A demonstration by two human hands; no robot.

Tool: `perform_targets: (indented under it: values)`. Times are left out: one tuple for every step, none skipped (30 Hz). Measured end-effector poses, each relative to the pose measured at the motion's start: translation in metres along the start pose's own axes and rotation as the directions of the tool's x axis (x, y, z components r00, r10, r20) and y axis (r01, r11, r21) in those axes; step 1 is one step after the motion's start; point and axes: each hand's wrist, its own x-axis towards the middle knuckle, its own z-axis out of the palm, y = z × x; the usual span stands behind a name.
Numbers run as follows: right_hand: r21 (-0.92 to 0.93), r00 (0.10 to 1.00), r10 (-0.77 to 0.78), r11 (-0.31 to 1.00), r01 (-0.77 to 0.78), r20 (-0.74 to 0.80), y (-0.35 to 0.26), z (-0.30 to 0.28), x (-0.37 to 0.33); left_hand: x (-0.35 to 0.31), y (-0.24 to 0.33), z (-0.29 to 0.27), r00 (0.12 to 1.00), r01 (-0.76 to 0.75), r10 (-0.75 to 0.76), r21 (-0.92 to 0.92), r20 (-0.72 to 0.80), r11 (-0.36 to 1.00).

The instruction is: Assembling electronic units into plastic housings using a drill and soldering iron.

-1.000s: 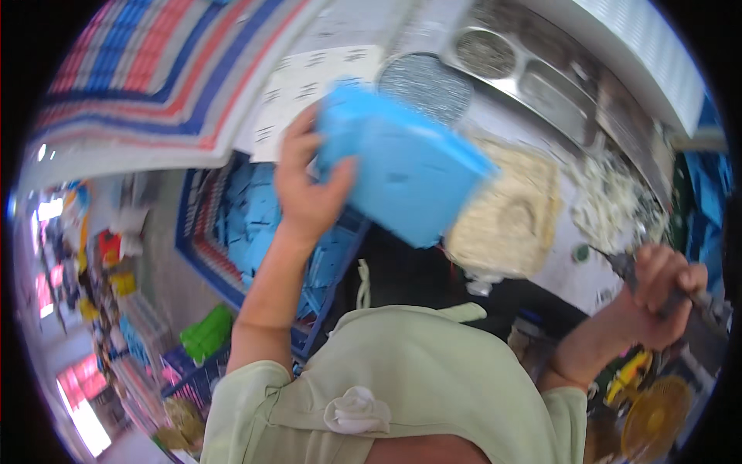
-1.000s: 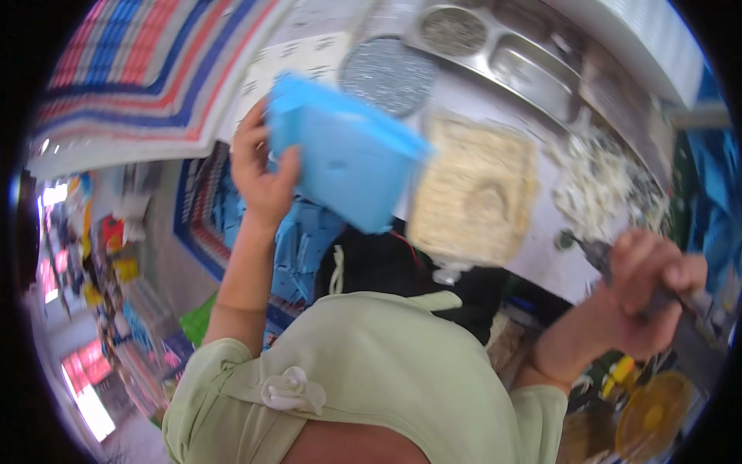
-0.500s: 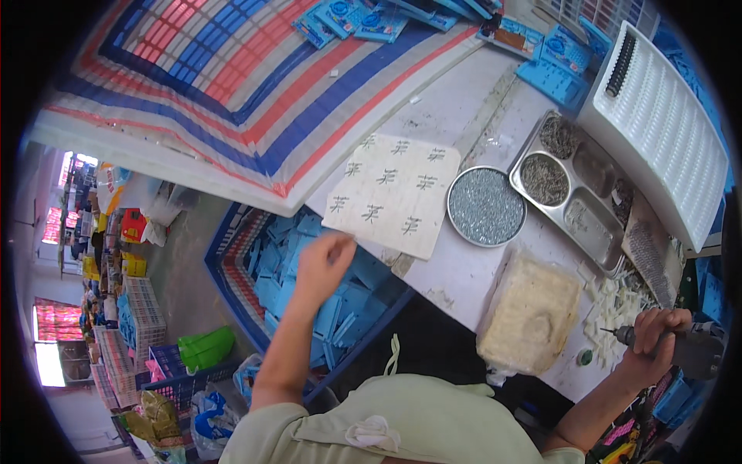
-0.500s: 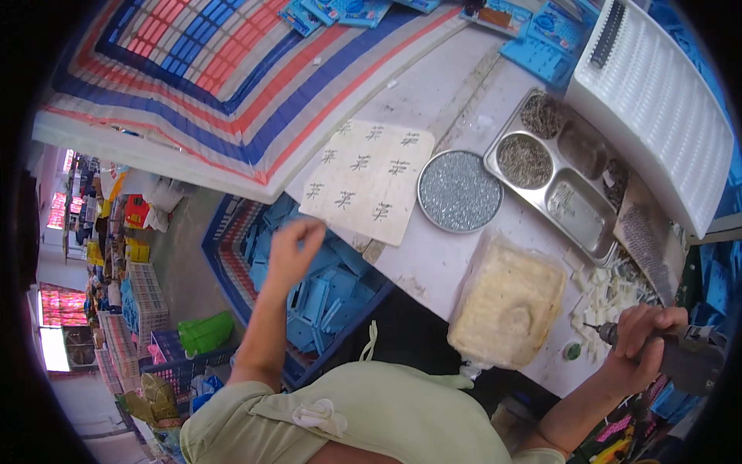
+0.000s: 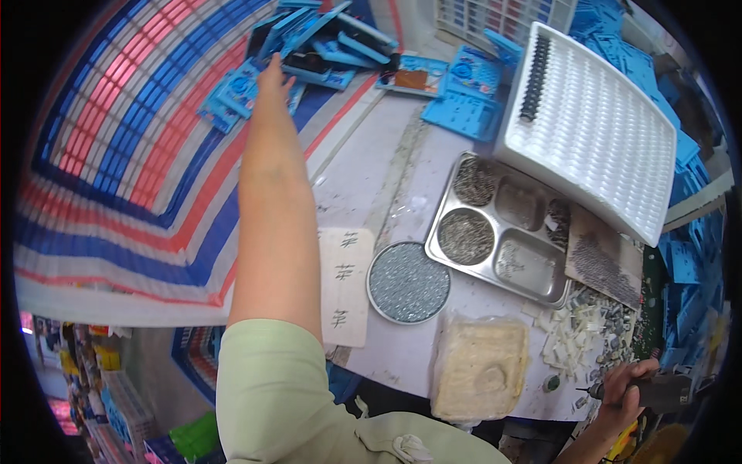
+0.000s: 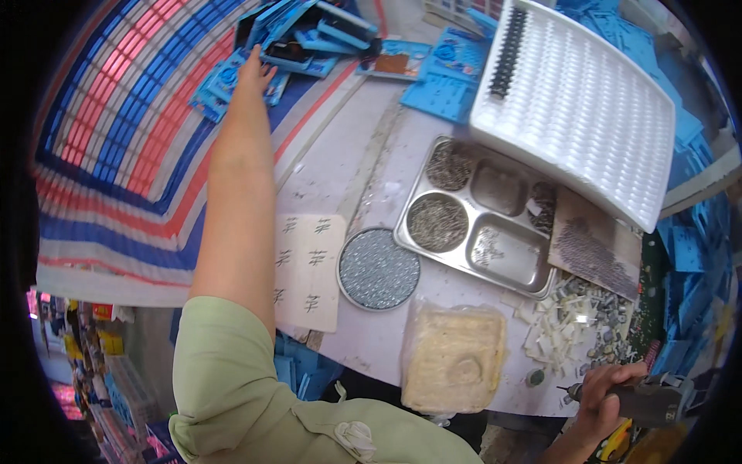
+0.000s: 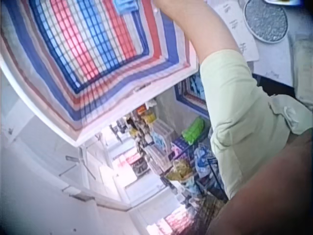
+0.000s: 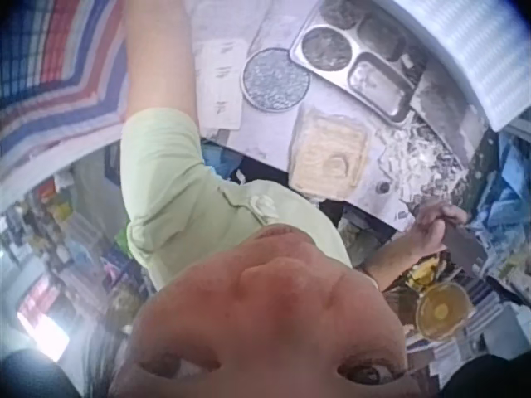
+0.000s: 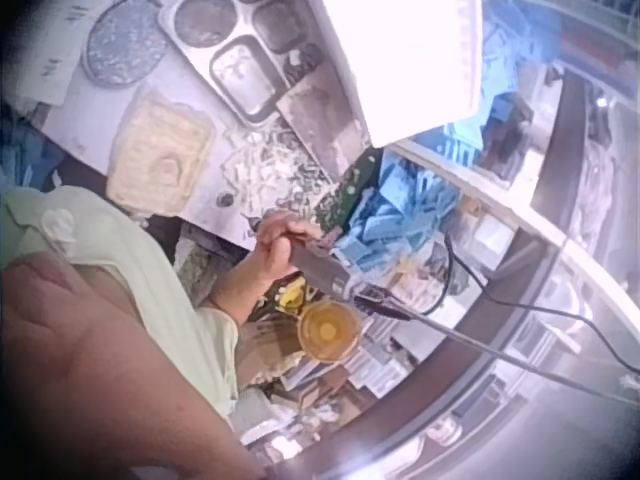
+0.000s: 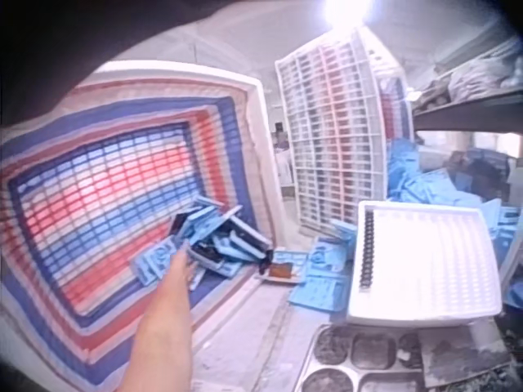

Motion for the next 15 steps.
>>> perform_targets:
  values:
    - [-0.001, 1.0, -0.003, 1.0, 0.003, -0.011, 0.004, -0.004, 0.001, 0.012, 0.006, 0.0, 0.999, 0.011, -0.007, 0.088, -0.045, 0.996]
    - [0.001, 1.0, -0.006, 1.0, 0.006, -0.017, 0.008, -0.007, 0.004, 0.023, 0.011, 0.001, 0.995, 0.024, -0.007, 0.173, -0.097, 0.985]
    - [0.002, 1.0, -0.011, 1.0, 0.011, -0.025, 0.008, -0.006, 0.005, 0.019, 0.01, 0.007, 0.99, 0.054, -0.017, 0.26, -0.143, 0.964]
    - [0.007, 0.999, -0.015, 1.0, 0.016, -0.029, 0.009, -0.005, 0.008, 0.014, 0.006, 0.012, 0.98, 0.022, 0.043, 0.318, -0.197, 0.948]
    - [0.014, 0.999, -0.02, 1.0, 0.02, -0.028, 0.01, -0.004, 0.013, 0.006, 0.001, 0.016, 0.962, -0.007, 0.109, 0.378, -0.249, 0.926]
    - [0.019, 1.0, -0.03, 0.999, 0.03, -0.002, 0.011, -0.001, 0.017, -0.003, 0.005, 0.011, 0.935, -0.032, 0.183, 0.442, -0.303, 0.897]
    - [0.027, 0.999, -0.04, 0.999, 0.04, 0.027, 0.011, 0.002, 0.022, -0.004, 0.01, -0.005, 0.898, -0.036, 0.3, 0.626, -0.322, 0.779]
    - [0.036, 0.997, -0.051, 0.998, 0.049, 0.058, 0.012, 0.003, 0.024, -0.012, 0.016, -0.024, 0.901, -0.066, 0.295, 0.571, -0.319, 0.818]
    - [-0.004, 0.995, -0.026, 1.0, 0.027, 0.097, 0.008, -0.009, 0.018, -0.058, 0.003, -0.022, 0.922, -0.074, 0.249, 0.496, -0.297, 0.865]
    - [-0.049, 0.997, -0.068, 0.996, 0.07, 0.043, 0.004, -0.007, 0.015, -0.091, 0.006, -0.026, 0.933, -0.094, 0.23, 0.43, -0.278, 0.898]
    - [-0.053, 0.994, -0.104, 0.993, 0.105, 0.018, 0.005, 0.005, 0.017, -0.084, 0.022, -0.069, 0.925, -0.202, 0.308, 0.398, -0.221, 0.895]
    - [-0.073, 0.99, -0.142, 0.987, 0.141, -0.012, 0.004, 0.011, 0.017, -0.08, 0.041, -0.113, 0.879, -0.337, 0.453, 0.478, -0.149, 0.811]
    - [-0.139, 0.987, -0.155, 0.977, 0.159, 0.04, 0.001, 0.0, 0.014, -0.083, 0.056, -0.151, 0.82, -0.453, 0.57, 0.542, -0.06, 0.708]
    - [-0.302, 0.933, -0.354, 0.898, 0.321, -0.062, -0.001, 0.01, 0.012, -0.087, 0.075, -0.183, 0.736, -0.563, 0.675, 0.589, 0.04, 0.579]
    - [-0.506, 0.821, -0.557, 0.749, 0.429, -0.128, -0.005, 0.026, 0.01, -0.133, 0.08, -0.166, 0.813, -0.552, 0.567, 0.486, 0.133, 0.678]
